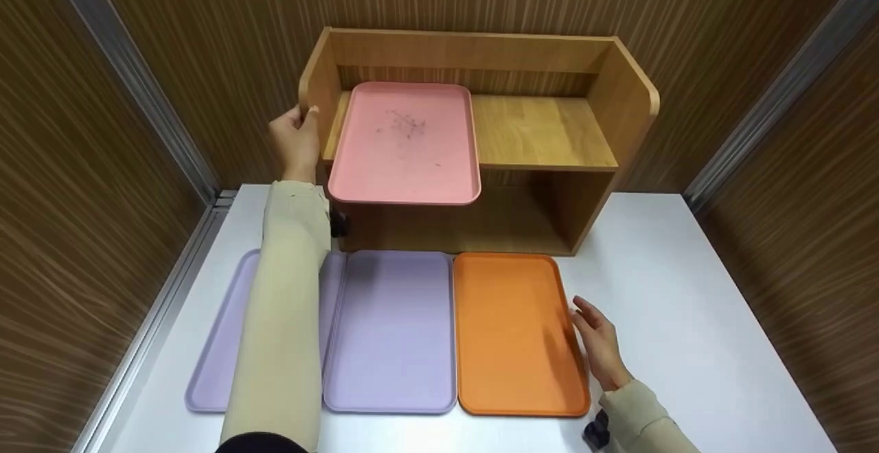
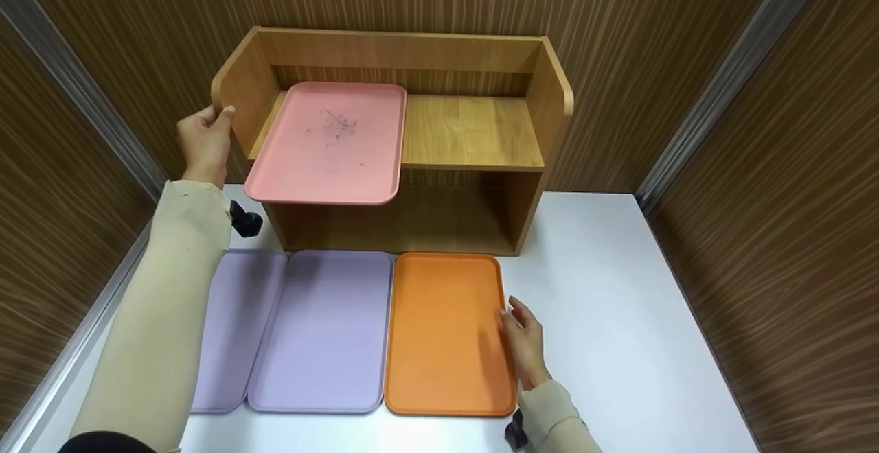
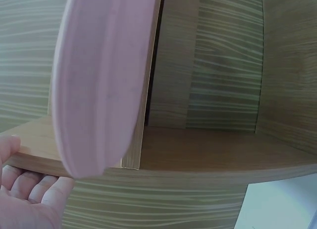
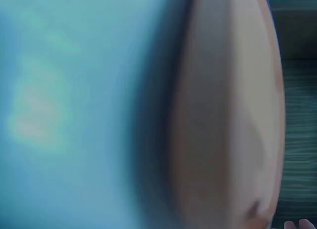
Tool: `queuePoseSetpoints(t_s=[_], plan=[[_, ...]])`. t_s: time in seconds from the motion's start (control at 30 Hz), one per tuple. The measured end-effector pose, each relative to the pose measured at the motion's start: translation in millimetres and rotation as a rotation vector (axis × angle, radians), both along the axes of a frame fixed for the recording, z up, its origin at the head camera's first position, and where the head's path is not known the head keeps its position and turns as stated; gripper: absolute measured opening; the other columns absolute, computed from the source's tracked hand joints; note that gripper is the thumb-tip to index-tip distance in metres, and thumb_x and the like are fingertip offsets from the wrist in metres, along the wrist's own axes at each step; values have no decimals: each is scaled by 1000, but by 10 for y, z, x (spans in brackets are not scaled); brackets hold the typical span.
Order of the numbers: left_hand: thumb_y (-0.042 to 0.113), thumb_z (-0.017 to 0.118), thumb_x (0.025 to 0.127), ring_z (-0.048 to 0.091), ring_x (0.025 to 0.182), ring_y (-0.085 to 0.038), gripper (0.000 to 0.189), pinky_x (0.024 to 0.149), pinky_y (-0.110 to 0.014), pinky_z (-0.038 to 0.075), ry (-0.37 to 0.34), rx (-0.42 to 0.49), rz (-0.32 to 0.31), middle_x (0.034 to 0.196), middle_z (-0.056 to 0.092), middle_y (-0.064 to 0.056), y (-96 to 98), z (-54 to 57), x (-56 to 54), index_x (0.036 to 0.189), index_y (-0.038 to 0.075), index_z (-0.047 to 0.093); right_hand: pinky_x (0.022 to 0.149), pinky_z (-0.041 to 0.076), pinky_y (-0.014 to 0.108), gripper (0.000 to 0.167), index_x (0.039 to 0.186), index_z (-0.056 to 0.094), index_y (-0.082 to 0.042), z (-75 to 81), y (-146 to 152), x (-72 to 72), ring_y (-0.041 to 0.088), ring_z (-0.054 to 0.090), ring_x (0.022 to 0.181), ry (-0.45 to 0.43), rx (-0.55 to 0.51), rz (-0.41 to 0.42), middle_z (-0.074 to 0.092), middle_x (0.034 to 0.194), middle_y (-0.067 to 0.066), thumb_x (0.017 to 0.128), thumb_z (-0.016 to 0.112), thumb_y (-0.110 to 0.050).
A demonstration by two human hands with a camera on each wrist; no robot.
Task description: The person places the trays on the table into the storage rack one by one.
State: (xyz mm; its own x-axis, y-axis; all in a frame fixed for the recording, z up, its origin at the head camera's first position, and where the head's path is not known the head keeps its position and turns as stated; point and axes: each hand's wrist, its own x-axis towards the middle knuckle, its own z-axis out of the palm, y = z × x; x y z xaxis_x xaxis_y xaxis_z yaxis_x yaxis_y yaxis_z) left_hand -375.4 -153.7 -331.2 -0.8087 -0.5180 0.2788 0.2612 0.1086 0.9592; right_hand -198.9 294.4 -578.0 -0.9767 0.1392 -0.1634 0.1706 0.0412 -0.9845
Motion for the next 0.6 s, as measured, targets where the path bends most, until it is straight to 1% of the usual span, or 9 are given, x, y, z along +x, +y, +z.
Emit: queuePoseSetpoints(t_s=[0.1, 0.2, 0.3, 0.37, 0.47, 0.53, 0.6], plan=[[4, 57, 92, 48, 72, -8, 22, 67, -18, 40, 9, -13, -3, 104, 66, -22, -14, -2, 1, 106, -10, 67, 103, 30, 26, 50, 144, 29, 2, -52, 25, -2, 24, 31, 133, -30, 24, -21, 30, 149, 18, 100, 46, -15], [6, 58, 92, 50, 75, -9, 23, 70, -19, 41, -19, -22, -5, 106, 67, -20, -15, 0, 11, 108, -8, 67, 94, 33, 17, 50, 144, 31, -1, -81, 45, 9, 22, 33, 132, -56, 47, -29, 33, 148, 17, 99, 48, -17], [11, 58, 93, 50, 79, -10, 25, 73, -21, 42, -73, -27, -3, 109, 67, -16, -25, 13, 25, 109, -5, 68, 90, 34, 15, 51, 145, 31, 0, -103, 52, 12, 25, 33, 133, -70, 81, -23, 32, 149, 18, 99, 48, -15], [13, 59, 93, 52, 82, -9, 25, 75, -21, 42, -102, -45, 7, 110, 67, -13, -34, 23, 33, 111, -2, 68, 88, 35, 13, 51, 145, 30, 0, -114, 49, 14, 27, 32, 134, -79, 88, -22, 32, 148, 19, 99, 48, -14], [13, 58, 93, 54, 85, -10, 26, 77, -21, 43, -110, -43, 5, 112, 67, -13, -40, 32, 38, 112, -1, 68, 85, 36, 8, 53, 145, 30, 2, -147, 51, 20, 29, 31, 135, -76, 74, -35, 32, 148, 21, 98, 50, -12], [12, 58, 93, 56, 88, -10, 26, 80, -21, 44, -104, -37, 0, 114, 66, -14, -36, 34, 38, 113, -1, 67, 82, 37, 5, 53, 144, 30, 2, -167, 51, 29, 27, 32, 134, -72, 67, -46, 33, 148, 20, 97, 51, -11], [11, 58, 93, 55, 89, -12, 26, 81, -23, 44, -97, -9, -18, 114, 66, -15, -26, 32, 41, 112, -2, 67, 81, 37, 4, 54, 144, 31, 2, -192, 54, 35, 27, 33, 134, -67, 67, -50, 33, 148, 20, 97, 52, -10]])
